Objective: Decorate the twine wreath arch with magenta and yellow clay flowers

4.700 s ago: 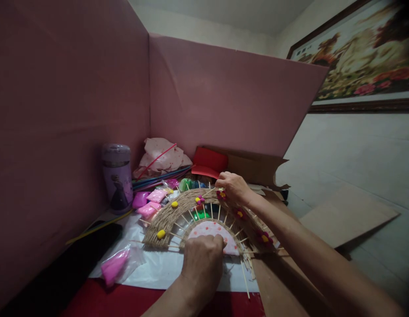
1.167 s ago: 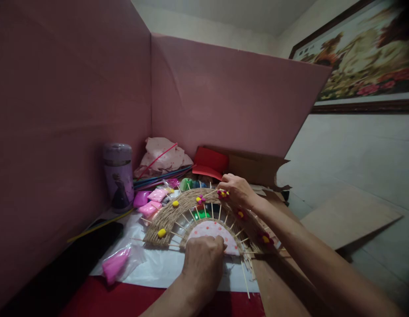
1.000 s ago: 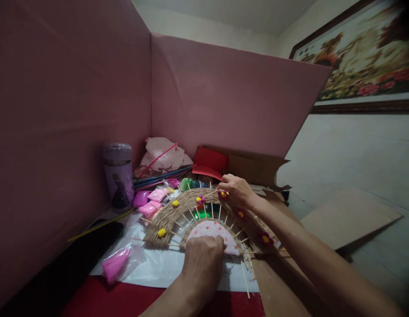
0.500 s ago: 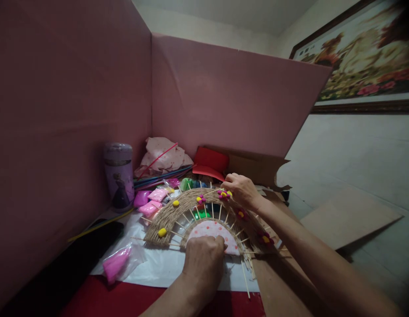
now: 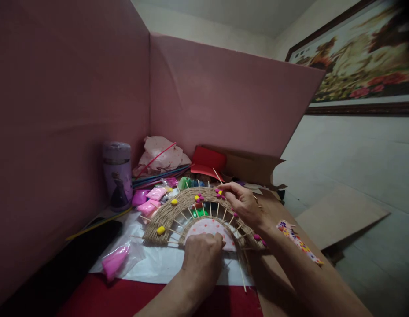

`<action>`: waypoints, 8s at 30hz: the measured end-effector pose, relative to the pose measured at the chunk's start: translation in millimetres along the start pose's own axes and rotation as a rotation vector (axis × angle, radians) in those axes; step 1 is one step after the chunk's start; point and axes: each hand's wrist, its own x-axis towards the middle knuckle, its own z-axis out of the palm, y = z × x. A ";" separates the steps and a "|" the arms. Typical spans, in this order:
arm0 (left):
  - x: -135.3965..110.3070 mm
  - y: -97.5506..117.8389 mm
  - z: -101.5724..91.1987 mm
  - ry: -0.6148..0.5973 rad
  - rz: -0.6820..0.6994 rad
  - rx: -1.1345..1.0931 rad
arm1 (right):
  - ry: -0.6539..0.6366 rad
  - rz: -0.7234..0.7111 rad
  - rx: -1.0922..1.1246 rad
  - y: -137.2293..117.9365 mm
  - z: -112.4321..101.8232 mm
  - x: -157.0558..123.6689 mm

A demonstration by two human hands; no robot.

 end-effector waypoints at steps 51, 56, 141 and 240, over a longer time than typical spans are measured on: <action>1.7 -2.7 -1.3 -0.081 -0.062 0.067 | 0.172 -0.085 -0.228 9.4 50.6 0.5; 3.0 -2.4 0.0 -0.081 -0.054 0.076 | 0.182 -0.091 -0.198 11.6 52.1 0.5; 2.9 -5.0 4.9 -0.062 -0.044 0.057 | 0.159 -0.245 -0.285 13.9 49.6 -6.6; 1.6 -5.0 -4.7 -0.010 -0.116 0.075 | 0.031 -0.577 -0.382 29.3 36.9 -45.7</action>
